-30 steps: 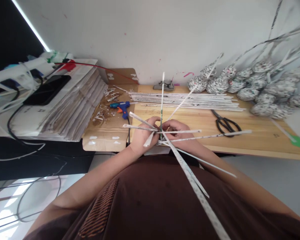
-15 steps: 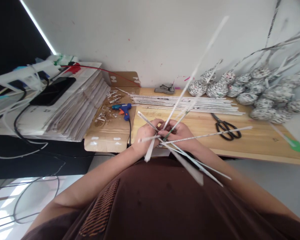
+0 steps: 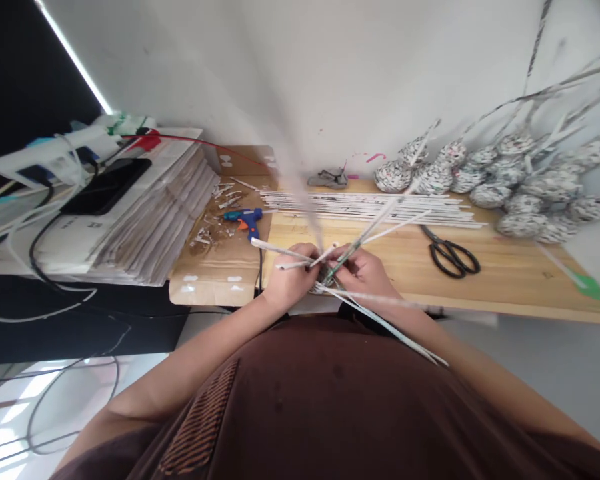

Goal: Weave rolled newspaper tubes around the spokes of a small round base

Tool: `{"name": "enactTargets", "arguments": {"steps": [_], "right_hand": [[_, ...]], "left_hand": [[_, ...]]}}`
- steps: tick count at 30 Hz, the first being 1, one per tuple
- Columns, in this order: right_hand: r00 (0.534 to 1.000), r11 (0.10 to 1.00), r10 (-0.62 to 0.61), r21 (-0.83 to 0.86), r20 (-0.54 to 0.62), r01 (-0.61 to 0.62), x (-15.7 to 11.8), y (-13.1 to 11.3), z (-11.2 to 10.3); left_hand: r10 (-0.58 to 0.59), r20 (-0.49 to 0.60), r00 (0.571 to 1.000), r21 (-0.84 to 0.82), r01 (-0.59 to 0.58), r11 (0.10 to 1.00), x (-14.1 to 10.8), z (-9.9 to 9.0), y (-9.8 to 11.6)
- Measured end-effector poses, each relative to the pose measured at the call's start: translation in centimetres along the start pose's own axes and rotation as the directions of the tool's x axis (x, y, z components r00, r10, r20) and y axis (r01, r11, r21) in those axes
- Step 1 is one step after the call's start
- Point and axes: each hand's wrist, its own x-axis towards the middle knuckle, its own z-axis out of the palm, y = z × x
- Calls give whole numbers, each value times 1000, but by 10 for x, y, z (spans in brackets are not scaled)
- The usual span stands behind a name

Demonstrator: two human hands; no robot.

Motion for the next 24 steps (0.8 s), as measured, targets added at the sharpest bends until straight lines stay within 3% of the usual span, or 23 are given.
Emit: {"name": "enactTargets", "arguments": {"steps": [7, 10, 19, 24], "right_hand": [[992, 996, 81, -27, -92, -84, 2, -2, 0], [993, 998, 53, -27, -106, -57, 5, -3, -1], [991, 992, 113, 65, -69, -109, 19, -6, -6], [982, 975, 184, 133, -38, -177, 25, -8, -6]], "left_hand": [[114, 38, 993, -21, -114, 993, -3, -6, -2], [163, 53, 985, -81, -158, 984, -3, -9, -3], [195, -14, 981, -51, -195, 979, 2, -2, -5], [202, 8, 979, -107, -199, 974, 2, -2, -7]]}}
